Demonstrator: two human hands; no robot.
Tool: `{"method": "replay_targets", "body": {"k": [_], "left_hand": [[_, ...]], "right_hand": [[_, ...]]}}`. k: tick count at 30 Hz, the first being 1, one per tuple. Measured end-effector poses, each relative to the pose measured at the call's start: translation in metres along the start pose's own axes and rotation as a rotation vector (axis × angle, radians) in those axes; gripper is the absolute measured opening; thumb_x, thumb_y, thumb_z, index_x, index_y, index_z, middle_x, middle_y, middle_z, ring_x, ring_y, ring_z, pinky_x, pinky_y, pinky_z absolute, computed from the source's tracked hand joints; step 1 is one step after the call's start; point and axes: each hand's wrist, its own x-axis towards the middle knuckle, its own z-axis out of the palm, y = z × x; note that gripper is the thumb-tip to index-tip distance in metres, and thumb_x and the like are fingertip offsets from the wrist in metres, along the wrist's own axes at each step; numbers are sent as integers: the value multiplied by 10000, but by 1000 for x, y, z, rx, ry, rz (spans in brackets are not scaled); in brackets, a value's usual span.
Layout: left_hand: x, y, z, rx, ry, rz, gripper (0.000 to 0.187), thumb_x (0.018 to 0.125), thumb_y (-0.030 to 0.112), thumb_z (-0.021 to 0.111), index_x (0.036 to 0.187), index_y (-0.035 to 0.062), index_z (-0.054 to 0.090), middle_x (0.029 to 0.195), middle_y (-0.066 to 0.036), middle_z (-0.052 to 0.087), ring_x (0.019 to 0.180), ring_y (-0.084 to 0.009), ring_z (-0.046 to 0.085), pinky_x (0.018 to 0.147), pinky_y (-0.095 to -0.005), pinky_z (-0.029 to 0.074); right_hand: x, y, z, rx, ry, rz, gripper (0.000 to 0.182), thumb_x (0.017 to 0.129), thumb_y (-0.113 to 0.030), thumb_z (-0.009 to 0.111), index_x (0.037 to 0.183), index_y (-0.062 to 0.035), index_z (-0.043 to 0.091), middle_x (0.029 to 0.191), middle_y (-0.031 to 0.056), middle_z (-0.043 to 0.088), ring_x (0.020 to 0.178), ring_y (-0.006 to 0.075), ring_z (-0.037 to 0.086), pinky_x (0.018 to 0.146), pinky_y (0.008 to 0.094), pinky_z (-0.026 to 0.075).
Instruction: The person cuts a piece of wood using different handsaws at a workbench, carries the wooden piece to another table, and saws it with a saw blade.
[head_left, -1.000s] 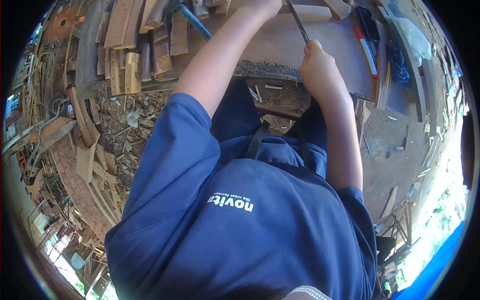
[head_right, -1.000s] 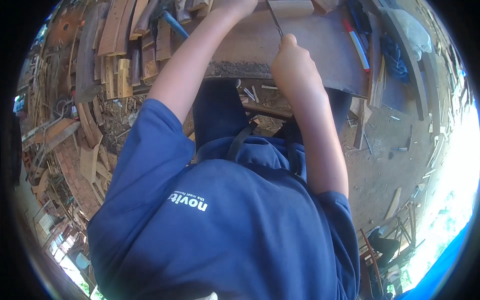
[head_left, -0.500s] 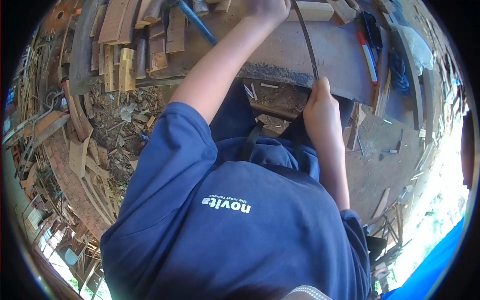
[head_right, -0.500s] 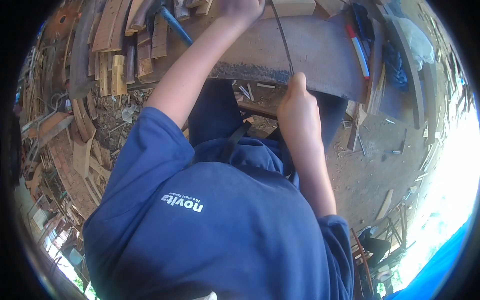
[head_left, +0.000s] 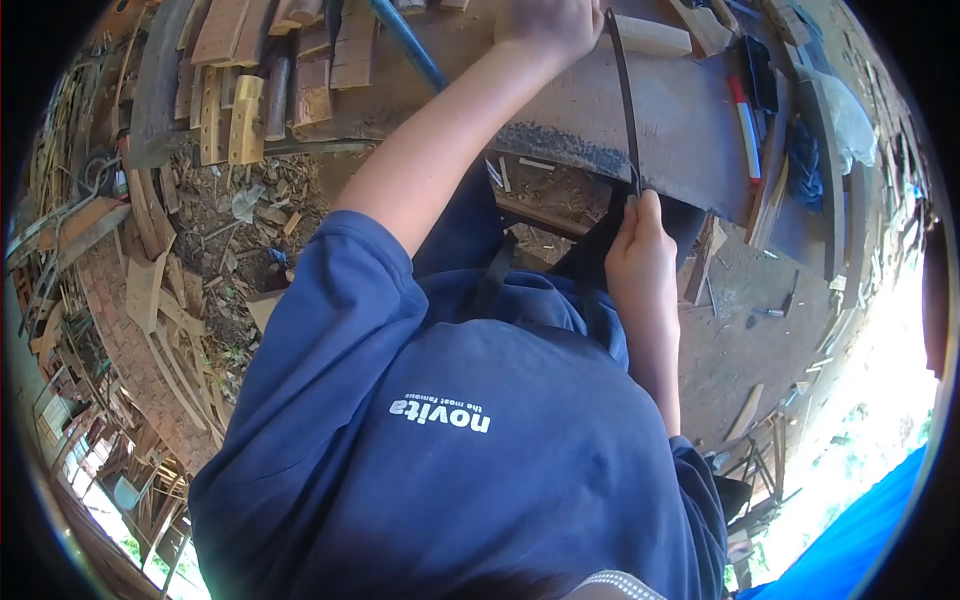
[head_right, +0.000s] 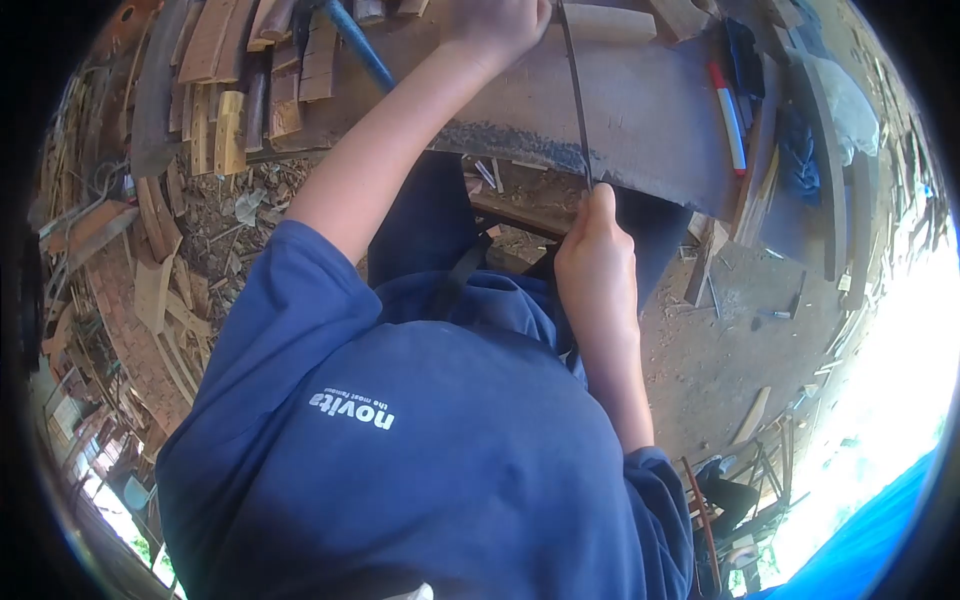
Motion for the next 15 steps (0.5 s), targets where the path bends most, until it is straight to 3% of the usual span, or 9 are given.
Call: {"method": "replay_targets", "body": {"k": [6,10,12,15], "left_hand": [[-6,5,-1,-29,-20,122,266,926,269,519,854,59,665,898,-134,667,869,-302,677,737,-437,571],[-8,9,-3,-26,36,66,270,921,264,524,796,70,665,863,-125,671,838,-302,681,724,-438,571],[-6,7,-3,-23,45,45,275,922,258,522,781,69,665,854,-124,672,828,-303,682,720,-438,571],[-9,8,0,-70,62,105,280,931,250,509,795,64,669,852,-129,671,824,-304,682,716,-443,569]], "right_hand": [[68,-18,10,-74,130,-139,87,984,-102,473,1025,-27,486,844,339,625,869,509,615,683,554,489],[40,-9,-3,-68,58,-107,103,991,-114,466,1024,-21,495,870,340,627,894,501,618,730,531,512],[-1,6,-10,76,34,-78,123,999,-131,462,1022,-15,493,890,340,626,919,505,607,745,521,511],[3,-9,-10,51,23,-47,129,1004,-145,464,1001,-17,482,887,338,622,919,520,593,721,534,499]]}}
